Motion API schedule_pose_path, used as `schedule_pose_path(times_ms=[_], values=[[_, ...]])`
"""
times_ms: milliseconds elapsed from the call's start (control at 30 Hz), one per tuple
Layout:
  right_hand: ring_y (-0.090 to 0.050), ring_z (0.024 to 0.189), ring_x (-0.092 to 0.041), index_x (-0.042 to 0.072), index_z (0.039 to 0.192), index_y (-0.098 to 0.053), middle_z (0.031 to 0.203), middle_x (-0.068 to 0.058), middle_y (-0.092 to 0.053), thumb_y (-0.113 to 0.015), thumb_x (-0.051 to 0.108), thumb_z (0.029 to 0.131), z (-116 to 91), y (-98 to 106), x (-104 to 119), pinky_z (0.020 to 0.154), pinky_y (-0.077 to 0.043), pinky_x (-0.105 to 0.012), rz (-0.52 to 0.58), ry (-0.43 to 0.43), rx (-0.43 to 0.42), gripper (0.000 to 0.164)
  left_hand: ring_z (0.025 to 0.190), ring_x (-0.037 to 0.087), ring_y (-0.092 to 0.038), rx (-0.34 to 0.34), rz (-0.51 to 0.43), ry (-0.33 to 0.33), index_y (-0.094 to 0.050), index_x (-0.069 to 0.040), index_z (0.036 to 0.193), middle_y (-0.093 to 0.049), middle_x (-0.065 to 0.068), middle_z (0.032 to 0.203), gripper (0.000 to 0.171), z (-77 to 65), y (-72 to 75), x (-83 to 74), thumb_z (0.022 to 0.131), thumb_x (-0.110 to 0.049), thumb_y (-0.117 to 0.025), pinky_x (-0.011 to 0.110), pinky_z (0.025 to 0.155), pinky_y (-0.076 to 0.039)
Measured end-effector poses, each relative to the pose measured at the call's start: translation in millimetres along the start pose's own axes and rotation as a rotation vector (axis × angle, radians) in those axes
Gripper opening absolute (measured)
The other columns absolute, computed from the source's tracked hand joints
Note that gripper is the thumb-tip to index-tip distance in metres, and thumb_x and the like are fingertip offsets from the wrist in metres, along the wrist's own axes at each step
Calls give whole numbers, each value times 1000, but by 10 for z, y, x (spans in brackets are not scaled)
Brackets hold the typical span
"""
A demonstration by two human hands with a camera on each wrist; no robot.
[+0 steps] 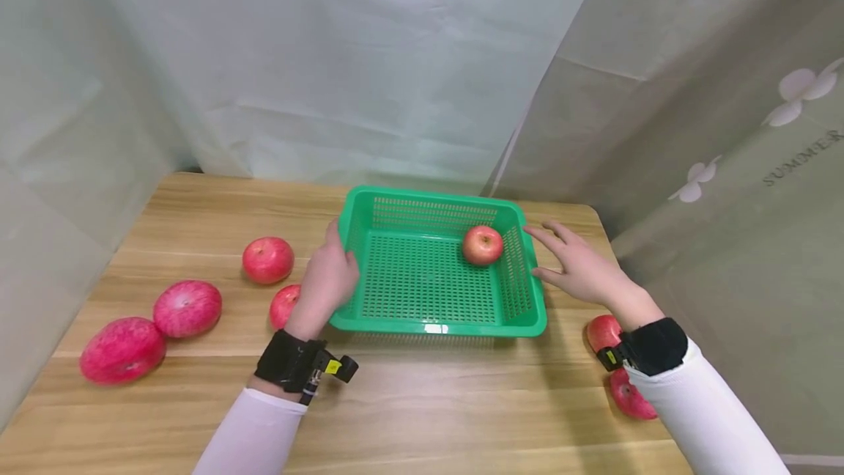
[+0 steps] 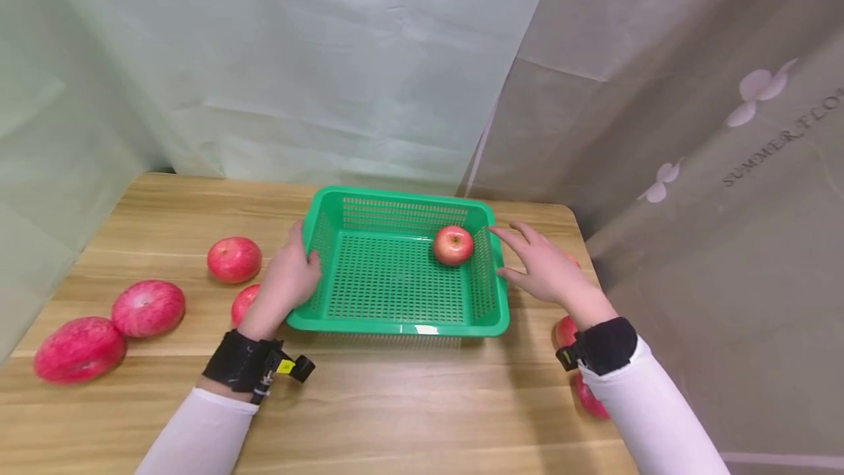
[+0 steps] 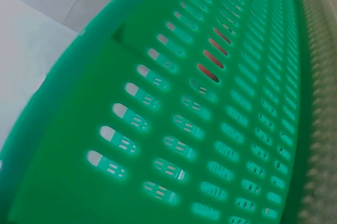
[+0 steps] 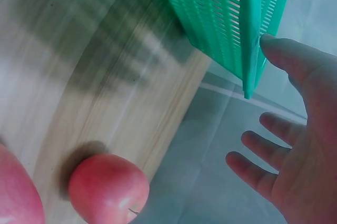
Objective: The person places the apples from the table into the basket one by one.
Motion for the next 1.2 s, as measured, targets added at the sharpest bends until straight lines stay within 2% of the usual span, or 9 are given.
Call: schedule_pose_path(times_ms=[100, 167, 233, 267, 367, 467, 600, 800, 1200], values=[[-50, 139, -53, 22, 169, -34, 168, -30, -29, -76, 34, 102, -21, -20, -17, 110, -40, -73, 16, -11, -6, 80, 79, 41, -70, -4, -26, 28, -13, 5, 166, -67, 34, 103, 68, 9, -1, 6, 110, -13, -47, 45, 60, -56], [-66, 118, -43, 22, 169, -34, 168, -30, -28, -75, 34, 102, -41, -32, -27, 104, -48, -69, 28, -18, -13, 80, 75, 38, -69, -8, -32, 43, -16, 4, 165, -67, 31, 98, 66, 10, -1, 3, 110, -14, -48, 43, 58, -54], [-71, 94, -32, 23, 169, -33, 168, -29, -27, -75, 36, 102, -77, -41, -46, 95, -54, -63, 31, -34, -17, 80, 73, 38, -69, -11, -32, 46, -18, 4, 163, -67, 30, 96, 64, 10, -3, -10, 110, -14, -48, 42, 57, -54], [-71, 93, -31, 23, 169, -34, 168, -29, -28, -75, 37, 102, -105, -42, -57, 94, -55, -62, 30, -43, -20, 80, 73, 38, -69, -8, -29, 43, -18, 4, 163, -67, 31, 97, 64, 10, -7, -18, 110, -14, -48, 42, 56, -54], [-64, 119, -42, 22, 169, -34, 169, -27, -27, -74, 38, 103, -199, -39, -96, 99, -52, -66, 35, -67, -19, 79, 75, 39, -71, -5, -18, 33, -18, 6, 163, -67, 32, 99, 64, 3, -16, -37, 110, -13, -49, 43, 56, -56], [-36, 148, -55, 19, 168, -36, 169, -27, -27, -73, 39, 103, -308, -31, -131, 107, -42, -74, 44, -88, -11, 77, 78, 41, -72, -1, 2, 21, -15, 8, 164, -67, 34, 103, 67, -9, -15, -49, 110, -12, -48, 42, 55, -56], [-31, 151, -55, 16, 166, -38, 169, -28, -26, -72, 39, 103, -428, -23, -188, 107, -42, -74, 69, -111, 13, 75, 74, 38, -71, 3, 32, 13, -9, 9, 166, -67, 31, 96, 72, -24, 1, -60, 110, -12, -48, 39, 51, -54], [-35, 147, -56, 10, 163, -43, 164, -30, -32, -74, 37, 102, -575, -14, -292, 109, -41, -73, 85, -123, 9, 74, 60, 30, -65, 14, 55, -4, -4, 10, 166, -61, 20, 77, 74, -19, 24, -73, 110, -12, -48, 35, 47, -50], [-39, 141, -60, 8, 165, -37, 161, -36, -32, -74, 41, 101, -921, -42, -507, 106, -38, -79, 107, -222, 35, 81, 55, 28, -63, 21, 65, 4, -2, 9, 167, -59, 17, 74, 75, -34, 17, -58, 111, -12, -47, 33, 46, -48]])
Point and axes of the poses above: each hand's wrist, its own z-axis towards the middle knuckle, its own y-axis out of the back of the hand, x = y × z, the point moved 1 cm from there along z, towards the middle knuckle
